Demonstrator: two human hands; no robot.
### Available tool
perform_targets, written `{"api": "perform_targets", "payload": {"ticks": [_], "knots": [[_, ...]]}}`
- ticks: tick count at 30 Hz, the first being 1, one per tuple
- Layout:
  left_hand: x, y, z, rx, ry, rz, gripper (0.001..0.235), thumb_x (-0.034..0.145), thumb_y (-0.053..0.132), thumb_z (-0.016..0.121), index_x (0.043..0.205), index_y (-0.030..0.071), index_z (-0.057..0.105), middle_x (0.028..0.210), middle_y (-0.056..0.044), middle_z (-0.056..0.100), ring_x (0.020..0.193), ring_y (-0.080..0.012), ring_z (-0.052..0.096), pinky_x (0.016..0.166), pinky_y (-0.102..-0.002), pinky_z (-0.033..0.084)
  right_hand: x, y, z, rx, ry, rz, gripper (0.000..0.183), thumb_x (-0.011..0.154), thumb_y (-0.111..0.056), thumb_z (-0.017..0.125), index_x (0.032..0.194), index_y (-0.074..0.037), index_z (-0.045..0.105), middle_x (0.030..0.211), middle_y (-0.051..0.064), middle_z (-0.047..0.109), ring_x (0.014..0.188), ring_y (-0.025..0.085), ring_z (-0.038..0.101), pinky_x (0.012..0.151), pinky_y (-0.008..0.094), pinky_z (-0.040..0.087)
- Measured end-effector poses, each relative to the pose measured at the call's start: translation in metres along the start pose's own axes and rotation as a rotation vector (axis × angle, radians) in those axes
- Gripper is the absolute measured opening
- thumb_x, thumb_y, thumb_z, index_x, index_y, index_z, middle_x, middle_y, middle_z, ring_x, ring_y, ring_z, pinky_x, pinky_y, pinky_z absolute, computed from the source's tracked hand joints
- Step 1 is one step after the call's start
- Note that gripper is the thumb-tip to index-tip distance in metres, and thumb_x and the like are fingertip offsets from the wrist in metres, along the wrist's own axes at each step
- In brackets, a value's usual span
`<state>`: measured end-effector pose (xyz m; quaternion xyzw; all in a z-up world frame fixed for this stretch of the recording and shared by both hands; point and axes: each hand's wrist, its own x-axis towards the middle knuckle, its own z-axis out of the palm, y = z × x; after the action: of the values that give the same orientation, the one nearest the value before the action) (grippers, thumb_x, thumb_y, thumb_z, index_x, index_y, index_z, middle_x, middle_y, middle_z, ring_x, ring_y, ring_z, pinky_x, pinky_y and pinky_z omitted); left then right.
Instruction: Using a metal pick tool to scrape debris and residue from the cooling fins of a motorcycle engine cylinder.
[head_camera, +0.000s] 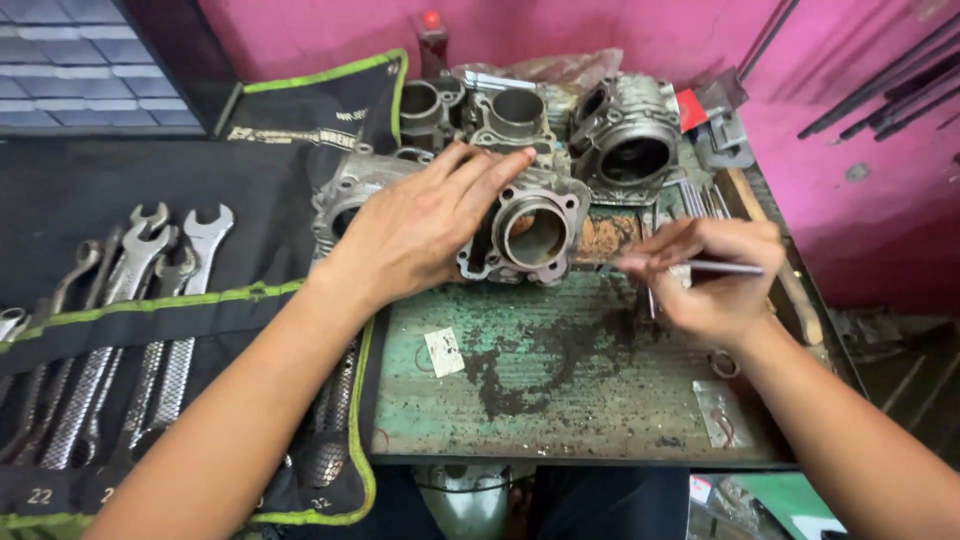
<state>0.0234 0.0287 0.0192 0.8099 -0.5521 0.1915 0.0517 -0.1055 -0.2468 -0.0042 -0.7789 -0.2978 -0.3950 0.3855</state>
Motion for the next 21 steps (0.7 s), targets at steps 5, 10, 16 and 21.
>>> {"api": "perform_targets", "payload": {"ticks": [5,10,16,21], "knots": [[0.003,0.000,-0.004,-0.006,0.041,0.027,0.117,0.056,-0.021,0.070,0.159,0.003,0.019,0.138,-0.020,0.054,0.121,-0.0344,0.050,0.060,-0.039,0.065,-0.006,0.013,0.005,0.124,-0.092,0.061,0.012,0.083,0.003,0.074,0.074,0.002,0.065,0.076,0.018,0.074,0.073,0.026,0.080,0.057,0.026,0.066],[0.002,0.000,-0.007,-0.006,0.057,0.038,0.115,0.056,-0.024,0.066,0.159,0.002,0.022,0.133,-0.019,0.054,0.115,-0.0332,0.052,0.056,-0.039,0.064,0.000,-0.005,0.005,-0.054,0.114,-0.006,0.026,0.084,0.004,0.084,0.071,0.000,0.061,0.076,0.019,0.071,0.072,0.025,0.075,0.062,0.029,0.060],[0.002,-0.002,-0.001,0.023,0.082,0.067,0.113,0.057,-0.020,0.069,0.159,-0.001,0.023,0.144,-0.021,0.054,0.125,-0.0351,0.052,0.077,-0.039,0.065,0.010,-0.016,0.006,-0.035,-0.152,-0.079,0.031,0.078,0.000,0.083,0.061,-0.001,0.056,0.063,0.013,0.069,0.060,0.021,0.073,0.054,0.026,0.055],[0.001,-0.002,-0.004,0.009,0.044,0.038,0.124,0.050,-0.003,0.085,0.158,0.000,0.026,0.141,-0.022,0.051,0.124,-0.0346,0.052,0.082,-0.043,0.063,0.010,-0.008,-0.001,-0.130,-0.007,-0.015,0.027,0.082,0.003,0.084,0.065,0.000,0.063,0.074,0.017,0.073,0.074,0.025,0.078,0.060,0.028,0.060]]}}
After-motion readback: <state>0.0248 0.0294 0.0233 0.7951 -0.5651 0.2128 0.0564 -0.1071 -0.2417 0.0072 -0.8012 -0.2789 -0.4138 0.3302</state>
